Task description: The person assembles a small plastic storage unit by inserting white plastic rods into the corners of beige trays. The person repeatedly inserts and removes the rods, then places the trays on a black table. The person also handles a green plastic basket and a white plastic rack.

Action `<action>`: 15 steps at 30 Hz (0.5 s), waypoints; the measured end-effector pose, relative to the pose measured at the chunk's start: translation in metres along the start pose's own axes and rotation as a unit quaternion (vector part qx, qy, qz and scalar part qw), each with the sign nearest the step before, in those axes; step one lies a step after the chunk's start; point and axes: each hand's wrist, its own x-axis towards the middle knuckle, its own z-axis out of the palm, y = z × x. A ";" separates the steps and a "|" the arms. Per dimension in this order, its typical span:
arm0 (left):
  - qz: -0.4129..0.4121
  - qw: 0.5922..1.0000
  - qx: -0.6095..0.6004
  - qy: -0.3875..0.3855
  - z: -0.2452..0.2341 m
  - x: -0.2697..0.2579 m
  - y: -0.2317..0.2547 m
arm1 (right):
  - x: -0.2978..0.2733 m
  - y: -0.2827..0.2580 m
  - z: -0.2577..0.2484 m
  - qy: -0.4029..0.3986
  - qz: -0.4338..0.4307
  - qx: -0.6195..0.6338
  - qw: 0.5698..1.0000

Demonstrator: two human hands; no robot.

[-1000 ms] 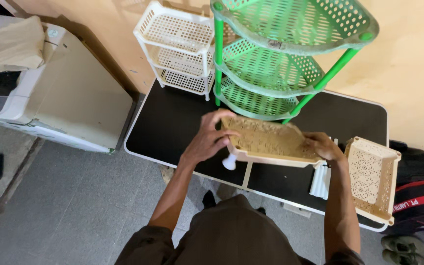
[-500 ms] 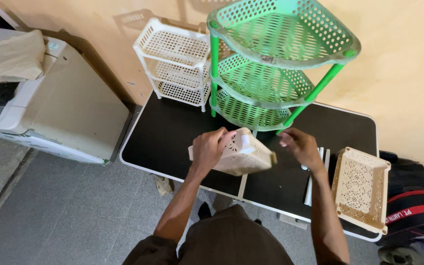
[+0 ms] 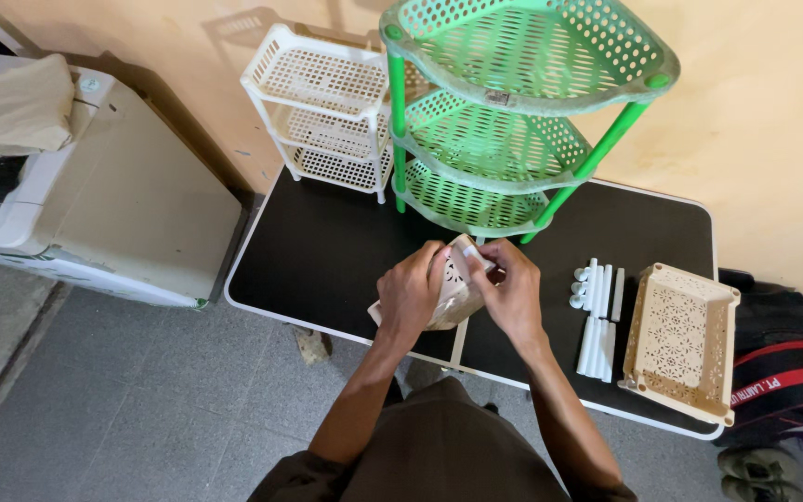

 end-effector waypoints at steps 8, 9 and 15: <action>0.011 0.999 0.028 -0.021 0.003 0.005 -0.001 | -0.002 0.004 0.007 0.020 -0.006 -0.015 1.000; 0.005 0.999 0.034 -0.022 0.003 0.005 -0.001 | -0.004 0.003 0.008 0.026 -0.021 -0.029 0.999; 0.021 0.999 0.027 0.014 0.006 0.000 -0.007 | -0.011 -0.004 0.008 0.031 -0.070 -0.058 0.995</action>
